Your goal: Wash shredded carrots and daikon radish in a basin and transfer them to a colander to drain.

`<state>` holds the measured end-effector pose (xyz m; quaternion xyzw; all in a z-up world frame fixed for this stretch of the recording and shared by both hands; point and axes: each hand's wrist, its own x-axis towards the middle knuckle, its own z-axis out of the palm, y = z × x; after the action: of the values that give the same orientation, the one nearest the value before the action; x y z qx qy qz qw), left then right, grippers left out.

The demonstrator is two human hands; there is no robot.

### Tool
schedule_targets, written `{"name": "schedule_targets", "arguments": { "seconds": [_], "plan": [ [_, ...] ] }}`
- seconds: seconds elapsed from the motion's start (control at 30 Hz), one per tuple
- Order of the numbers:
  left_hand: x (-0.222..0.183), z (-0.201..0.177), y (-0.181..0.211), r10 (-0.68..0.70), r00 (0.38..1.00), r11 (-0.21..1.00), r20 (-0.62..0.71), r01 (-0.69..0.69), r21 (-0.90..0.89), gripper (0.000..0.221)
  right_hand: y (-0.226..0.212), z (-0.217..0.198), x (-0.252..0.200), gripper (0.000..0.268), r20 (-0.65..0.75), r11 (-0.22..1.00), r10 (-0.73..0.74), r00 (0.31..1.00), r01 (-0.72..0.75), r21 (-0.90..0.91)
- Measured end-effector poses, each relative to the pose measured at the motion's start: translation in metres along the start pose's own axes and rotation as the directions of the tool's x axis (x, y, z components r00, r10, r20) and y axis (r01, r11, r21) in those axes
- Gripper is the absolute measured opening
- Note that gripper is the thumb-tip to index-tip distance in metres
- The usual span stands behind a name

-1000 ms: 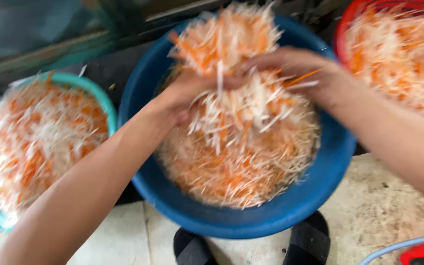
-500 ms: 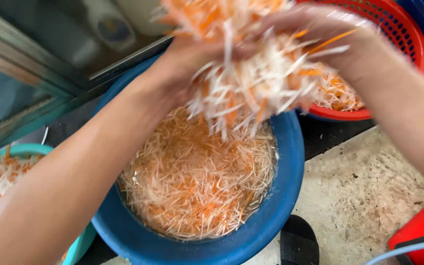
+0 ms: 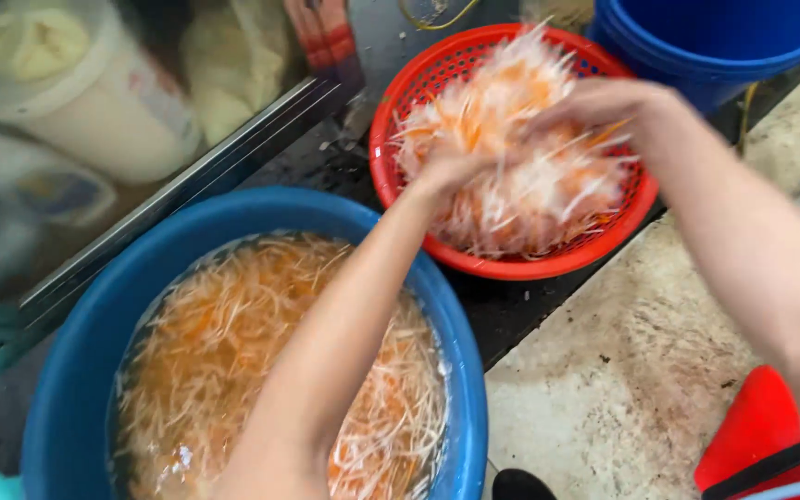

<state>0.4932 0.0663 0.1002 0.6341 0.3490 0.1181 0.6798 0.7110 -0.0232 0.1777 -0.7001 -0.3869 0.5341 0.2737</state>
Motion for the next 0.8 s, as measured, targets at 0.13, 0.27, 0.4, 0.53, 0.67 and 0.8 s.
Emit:
{"name": "schedule_targets", "arguments": {
  "seconds": [0.13, 0.27, 0.4, 0.53, 0.67, 0.8],
  "plan": [
    [-0.018, -0.025, 0.002, -0.069, 0.961, 0.800, -0.267, 0.214, 0.561, 0.080, 0.006, 0.004, 0.003, 0.083, -0.157, 0.950, 0.006, 0.988, -0.055, -0.308],
    [-0.058, -0.021, 0.043, 0.015, 0.968, 0.647, -0.251, 0.182, 0.741, 0.065, -0.005, 0.017, -0.025, 0.082, -0.213, 0.912, 0.007, 0.977, -0.094, -0.400],
    [-0.068, 0.006, 0.040, 0.247, 0.951, 0.475, -0.184, 0.047, 0.879, 0.037, 0.041, 0.042, 0.007, 0.076, -0.078, 0.454, -0.573, 0.816, 0.236, -0.859],
    [-0.058, 0.031, 0.021, 0.510, 0.859, 0.370, -0.031, -0.187, 0.910, 0.036, 0.077, 0.011, 0.085, 0.054, -0.160, 0.872, -0.341, 0.926, 0.375, 0.313],
    [-0.049, 0.046, 0.014, 0.472, 0.882, 0.347, 0.004, -0.190, 0.919, 0.046, 0.066, -0.004, 0.079, 0.053, -0.137, 0.374, -0.768, 0.625, 0.266, -0.888],
    [-0.059, 0.056, -0.002, 0.201, 0.972, 0.608, -0.118, -0.029, 0.793, 0.032, 0.056, 0.011, 0.042, 0.050, -0.281, 0.587, -0.552, 0.785, 0.127, -0.800]
  ]
}}
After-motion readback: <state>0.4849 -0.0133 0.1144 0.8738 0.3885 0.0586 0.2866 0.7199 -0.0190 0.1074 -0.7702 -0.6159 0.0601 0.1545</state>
